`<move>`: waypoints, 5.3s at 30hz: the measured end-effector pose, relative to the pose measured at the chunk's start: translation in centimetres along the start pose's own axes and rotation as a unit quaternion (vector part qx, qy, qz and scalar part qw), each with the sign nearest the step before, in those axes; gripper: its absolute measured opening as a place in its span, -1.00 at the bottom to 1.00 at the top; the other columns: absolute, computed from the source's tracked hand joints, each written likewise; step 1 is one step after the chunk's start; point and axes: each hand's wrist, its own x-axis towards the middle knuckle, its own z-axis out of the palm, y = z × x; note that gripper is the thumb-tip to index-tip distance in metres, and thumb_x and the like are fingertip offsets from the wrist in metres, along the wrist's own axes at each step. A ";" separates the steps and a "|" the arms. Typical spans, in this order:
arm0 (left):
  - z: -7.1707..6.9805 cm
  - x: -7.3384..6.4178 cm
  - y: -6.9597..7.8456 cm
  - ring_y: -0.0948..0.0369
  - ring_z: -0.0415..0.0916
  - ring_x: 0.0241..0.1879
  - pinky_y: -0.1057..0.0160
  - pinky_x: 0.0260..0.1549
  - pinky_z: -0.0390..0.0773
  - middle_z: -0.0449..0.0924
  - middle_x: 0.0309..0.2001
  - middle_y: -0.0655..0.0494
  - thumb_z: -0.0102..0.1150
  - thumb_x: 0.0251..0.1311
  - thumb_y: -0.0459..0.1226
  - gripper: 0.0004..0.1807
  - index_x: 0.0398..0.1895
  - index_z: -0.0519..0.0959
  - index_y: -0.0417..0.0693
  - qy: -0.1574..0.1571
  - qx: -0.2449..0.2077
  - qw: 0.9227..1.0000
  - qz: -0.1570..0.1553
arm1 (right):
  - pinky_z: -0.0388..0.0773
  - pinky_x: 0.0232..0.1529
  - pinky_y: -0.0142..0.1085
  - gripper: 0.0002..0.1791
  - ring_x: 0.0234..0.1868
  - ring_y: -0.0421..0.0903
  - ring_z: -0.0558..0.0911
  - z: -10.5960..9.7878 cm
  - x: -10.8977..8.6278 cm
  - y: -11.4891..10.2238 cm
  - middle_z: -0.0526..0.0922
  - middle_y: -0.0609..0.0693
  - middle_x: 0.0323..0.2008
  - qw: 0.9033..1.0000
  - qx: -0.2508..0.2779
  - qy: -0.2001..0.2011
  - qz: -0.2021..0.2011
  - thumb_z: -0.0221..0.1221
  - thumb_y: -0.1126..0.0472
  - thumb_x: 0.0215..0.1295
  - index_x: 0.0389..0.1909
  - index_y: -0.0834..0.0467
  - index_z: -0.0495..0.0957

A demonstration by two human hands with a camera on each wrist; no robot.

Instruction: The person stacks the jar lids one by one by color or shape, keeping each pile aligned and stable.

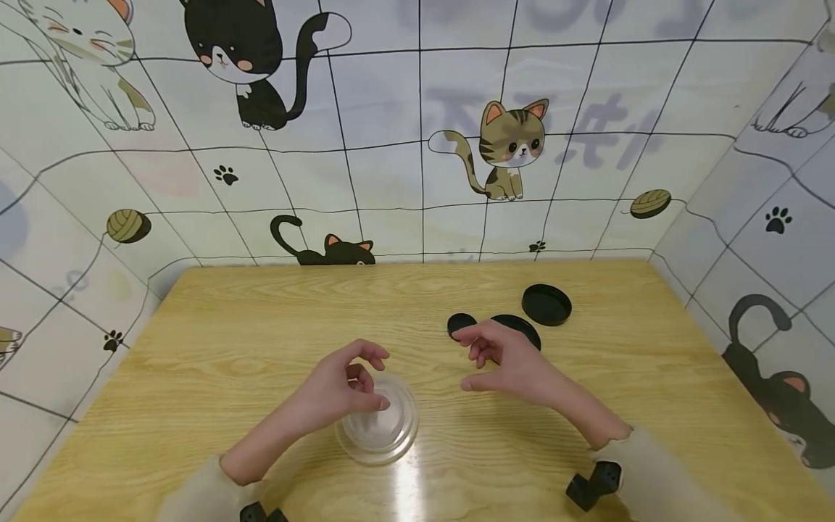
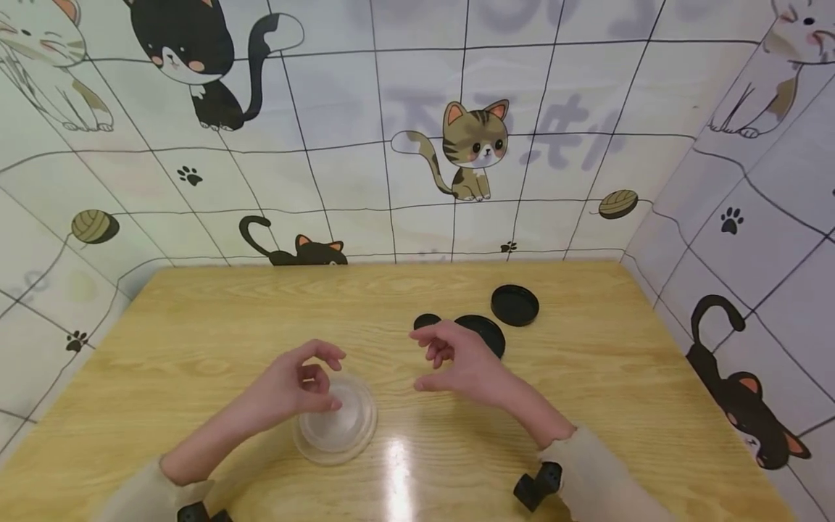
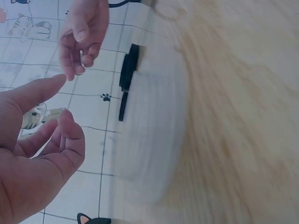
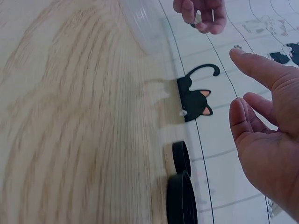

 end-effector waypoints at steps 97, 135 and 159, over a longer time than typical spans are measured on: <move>15.8 11.1 -1.1 0.33 0.60 -0.36 0.42 -0.33 0.61 0.40 -0.13 0.08 0.59 -0.13 -0.55 -0.19 0.29 0.46 -0.32 0.124 -0.089 0.988 -0.038 | 0.51 0.00 -0.42 -0.09 -0.03 -0.04 0.50 -8.6 -4.4 9.2 0.56 0.17 0.12 0.991 -0.082 0.004 0.104 0.58 0.22 0.04 0.38 0.40 0.37; 15.2 9.5 0.8 0.36 0.55 -0.38 0.43 -0.43 0.57 0.32 -0.12 0.10 0.59 -0.07 -0.48 -0.22 0.28 0.43 -0.23 0.134 -0.080 0.988 -0.003 | 0.61 -0.04 -0.38 -0.19 -0.09 -0.11 0.61 -8.5 -4.6 7.0 0.55 0.25 0.08 0.999 -0.015 0.021 0.042 0.57 0.38 -0.02 0.28 0.43 0.42; 13.8 3.8 1.5 0.30 0.59 -0.32 0.44 -0.35 0.57 0.30 -0.09 0.05 0.56 -0.03 -0.49 -0.25 0.25 0.38 -0.23 0.081 -0.133 0.988 -0.021 | 0.58 -0.03 -0.40 -0.23 -0.11 -0.09 0.61 -6.1 -6.5 3.7 0.55 0.23 0.04 0.999 0.015 -0.035 0.005 0.56 0.36 0.01 0.25 0.41 0.43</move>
